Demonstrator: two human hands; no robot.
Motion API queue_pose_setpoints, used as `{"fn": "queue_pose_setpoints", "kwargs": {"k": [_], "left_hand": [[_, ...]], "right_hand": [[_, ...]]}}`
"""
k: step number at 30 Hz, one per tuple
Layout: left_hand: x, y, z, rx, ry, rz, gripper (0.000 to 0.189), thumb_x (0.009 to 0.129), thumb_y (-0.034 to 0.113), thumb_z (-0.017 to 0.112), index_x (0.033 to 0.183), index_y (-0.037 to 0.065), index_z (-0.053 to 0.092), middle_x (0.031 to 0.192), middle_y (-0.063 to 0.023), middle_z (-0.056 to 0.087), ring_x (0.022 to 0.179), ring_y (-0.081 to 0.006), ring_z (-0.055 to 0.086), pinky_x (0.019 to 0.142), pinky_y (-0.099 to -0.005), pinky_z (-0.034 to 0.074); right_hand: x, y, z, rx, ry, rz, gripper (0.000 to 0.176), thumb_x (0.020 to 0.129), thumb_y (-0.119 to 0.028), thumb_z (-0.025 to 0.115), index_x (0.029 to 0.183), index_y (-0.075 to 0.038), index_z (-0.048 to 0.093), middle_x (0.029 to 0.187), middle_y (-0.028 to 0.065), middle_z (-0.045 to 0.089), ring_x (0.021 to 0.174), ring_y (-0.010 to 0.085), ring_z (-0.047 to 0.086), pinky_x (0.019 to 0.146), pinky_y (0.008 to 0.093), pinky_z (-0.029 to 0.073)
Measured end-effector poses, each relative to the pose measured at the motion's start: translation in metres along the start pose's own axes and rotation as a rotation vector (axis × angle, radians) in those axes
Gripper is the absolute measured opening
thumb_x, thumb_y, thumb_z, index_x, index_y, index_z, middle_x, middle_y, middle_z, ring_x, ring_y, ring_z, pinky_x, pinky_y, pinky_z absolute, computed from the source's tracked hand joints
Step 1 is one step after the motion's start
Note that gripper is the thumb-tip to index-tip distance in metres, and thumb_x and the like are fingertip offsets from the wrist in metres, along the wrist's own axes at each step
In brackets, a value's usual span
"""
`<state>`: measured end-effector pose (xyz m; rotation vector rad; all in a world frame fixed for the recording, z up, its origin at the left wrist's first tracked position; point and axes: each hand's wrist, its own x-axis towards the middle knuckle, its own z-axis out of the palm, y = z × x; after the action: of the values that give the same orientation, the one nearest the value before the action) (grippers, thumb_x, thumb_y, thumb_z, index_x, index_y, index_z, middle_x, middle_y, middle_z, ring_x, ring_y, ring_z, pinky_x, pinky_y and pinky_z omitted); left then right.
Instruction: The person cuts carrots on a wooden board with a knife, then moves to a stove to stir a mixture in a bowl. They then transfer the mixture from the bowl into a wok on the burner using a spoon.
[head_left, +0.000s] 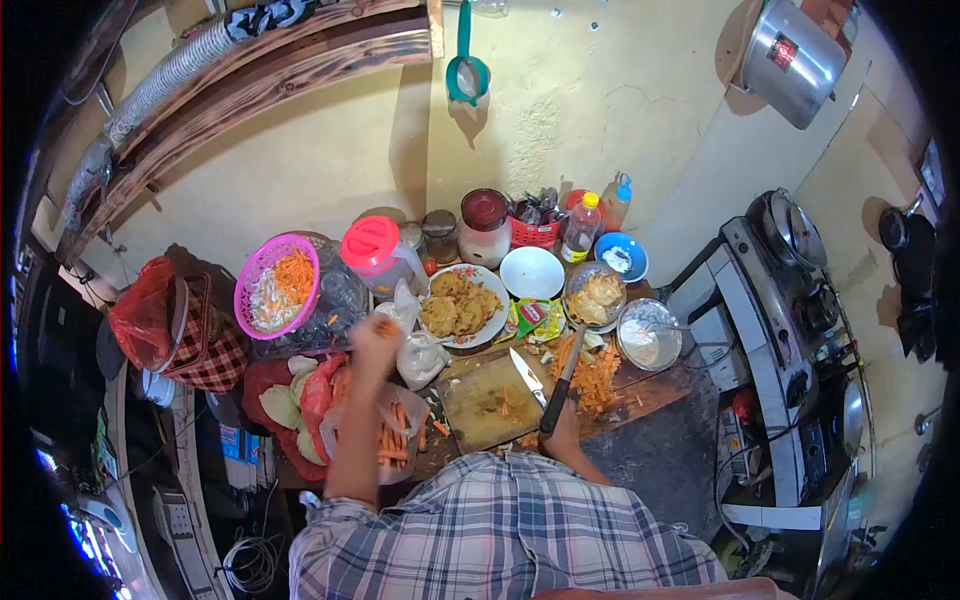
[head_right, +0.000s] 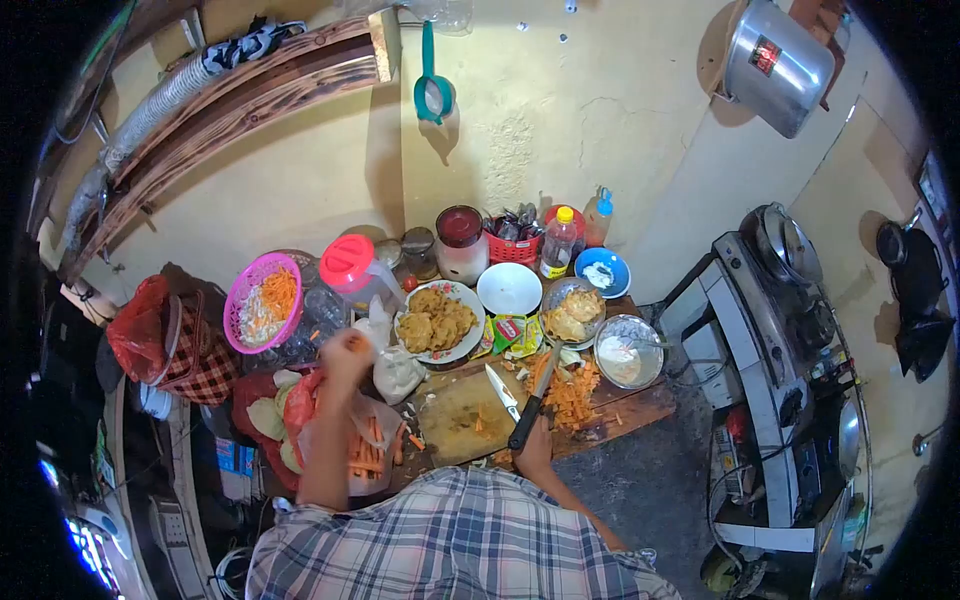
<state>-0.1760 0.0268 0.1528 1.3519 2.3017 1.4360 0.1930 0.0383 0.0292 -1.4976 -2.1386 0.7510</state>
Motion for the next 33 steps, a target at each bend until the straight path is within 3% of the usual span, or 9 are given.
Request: {"fn": "queue_pose_setpoints", "kwargs": {"k": [5, 11, 13, 15, 17, 19, 21, 25, 33], "left_hand": [[0.121, -0.069, -0.097, 0.489, 0.278, 0.057, 0.017, 0.069, 0.009, 0.064, 0.083, -0.001, 0.063, 0.075, -0.0211, 0.064, 0.072, -0.0375, 0.062, 0.068, -0.0422, 0.049], [0.210, -0.210, -0.133, 0.808, 0.256, 0.118, 0.046, 0.072, 0.002, 0.059, 0.118, -0.001, 0.053, 0.108, -0.0251, 0.060, 0.103, -0.0402, 0.057, 0.088, -0.0445, 0.047], [0.202, -0.165, -0.136, 0.782, 0.212, -0.145, 0.054, 0.073, 0.004, 0.061, 0.125, -0.003, 0.047, 0.112, -0.0247, 0.059, 0.104, -0.0398, 0.057, 0.088, -0.0464, 0.047], [0.220, -0.193, -0.132, 0.864, 0.190, -0.313, 0.066, 0.075, 0.007, 0.062, 0.136, 0.010, 0.038, 0.104, -0.0205, 0.063, 0.095, -0.0381, 0.061, 0.080, -0.0468, 0.049], [0.192, -0.154, -0.118, 1.001, 0.093, -0.329, 0.077, 0.077, 0.005, 0.060, 0.144, 0.014, 0.024, 0.117, -0.0230, 0.057, 0.109, -0.0398, 0.055, 0.083, -0.0486, 0.048], [0.161, -0.128, -0.084, 1.098, 0.419, -0.167, 0.086, 0.076, 0.002, 0.059, 0.147, 0.016, 0.012, 0.133, -0.0249, 0.044, 0.125, -0.0397, 0.040, 0.092, -0.0522, 0.041], [0.132, -0.089, -0.068, 0.800, 0.317, -0.096, 0.079, 0.076, -0.001, 0.056, 0.145, 0.009, 0.020, 0.142, -0.0251, 0.031, 0.134, -0.0378, 0.026, 0.103, -0.0507, 0.031], [0.038, 0.004, -0.014, 0.341, 0.268, 0.470, 0.065, 0.070, -0.003, 0.053, 0.133, -0.005, 0.036, 0.134, -0.0237, 0.040, 0.127, -0.0387, 0.035, 0.107, -0.0464, 0.024], [-0.135, 0.204, 0.124, -0.567, -0.396, 0.258, 0.061, 0.077, -0.005, 0.058, 0.133, -0.002, 0.034, 0.132, -0.0170, 0.041, 0.122, -0.0294, 0.040, 0.107, -0.0401, 0.027]], "right_hand": [[-0.017, -0.004, -0.028, -0.112, 0.084, -0.103, 0.031, 0.072, 0.002, 0.058, 0.103, 0.003, 0.057, 0.099, 0.0216, 0.050, 0.101, 0.0410, 0.047, 0.084, 0.0463, 0.042], [-0.016, 0.049, -0.059, 0.088, 0.332, 0.097, 0.027, 0.079, -0.008, 0.057, 0.105, 0.000, 0.058, 0.085, 0.0167, 0.059, 0.074, 0.0352, 0.059, 0.072, 0.0425, 0.049], [0.010, 0.057, -0.092, 0.221, 0.351, 0.558, 0.030, 0.083, -0.020, 0.060, 0.105, 0.001, 0.059, 0.090, 0.0198, 0.061, 0.082, 0.0324, 0.062, 0.073, 0.0407, 0.049], [0.049, 0.135, -0.072, 0.406, 0.529, 0.584, 0.036, 0.087, -0.022, 0.058, 0.116, -0.003, 0.049, 0.086, 0.0125, 0.063, 0.080, 0.0252, 0.065, 0.069, 0.0369, 0.053], [0.087, 0.149, -0.099, 0.423, 0.389, 0.736, 0.044, 0.090, -0.027, 0.058, 0.124, -0.005, 0.042, 0.098, 0.0127, 0.063, 0.084, 0.0262, 0.064, 0.067, 0.0382, 0.055], [0.109, 0.135, -0.113, 1.132, 0.448, 1.007, 0.043, 0.092, -0.022, 0.054, 0.126, -0.002, 0.038, 0.109, 0.0162, 0.058, 0.084, 0.0326, 0.064, 0.065, 0.0430, 0.058], [0.123, 0.155, -0.107, 1.382, 0.531, 0.961, 0.036, 0.092, -0.015, 0.049, 0.124, -0.002, 0.041, 0.116, 0.0174, 0.054, 0.088, 0.0350, 0.063, 0.064, 0.0441, 0.059], [0.118, 0.156, -0.114, 1.405, 0.577, 0.991, 0.034, 0.091, -0.010, 0.047, 0.124, -0.004, 0.042, 0.115, 0.0171, 0.053, 0.091, 0.0340, 0.062, 0.066, 0.0446, 0.060], [0.004, 0.126, -0.206, 1.461, 0.623, 0.761, 0.036, 0.092, -0.010, 0.049, 0.125, -0.001, 0.040, 0.115, 0.0161, 0.054, 0.093, 0.0280, 0.062, 0.068, 0.0417, 0.059]]}}
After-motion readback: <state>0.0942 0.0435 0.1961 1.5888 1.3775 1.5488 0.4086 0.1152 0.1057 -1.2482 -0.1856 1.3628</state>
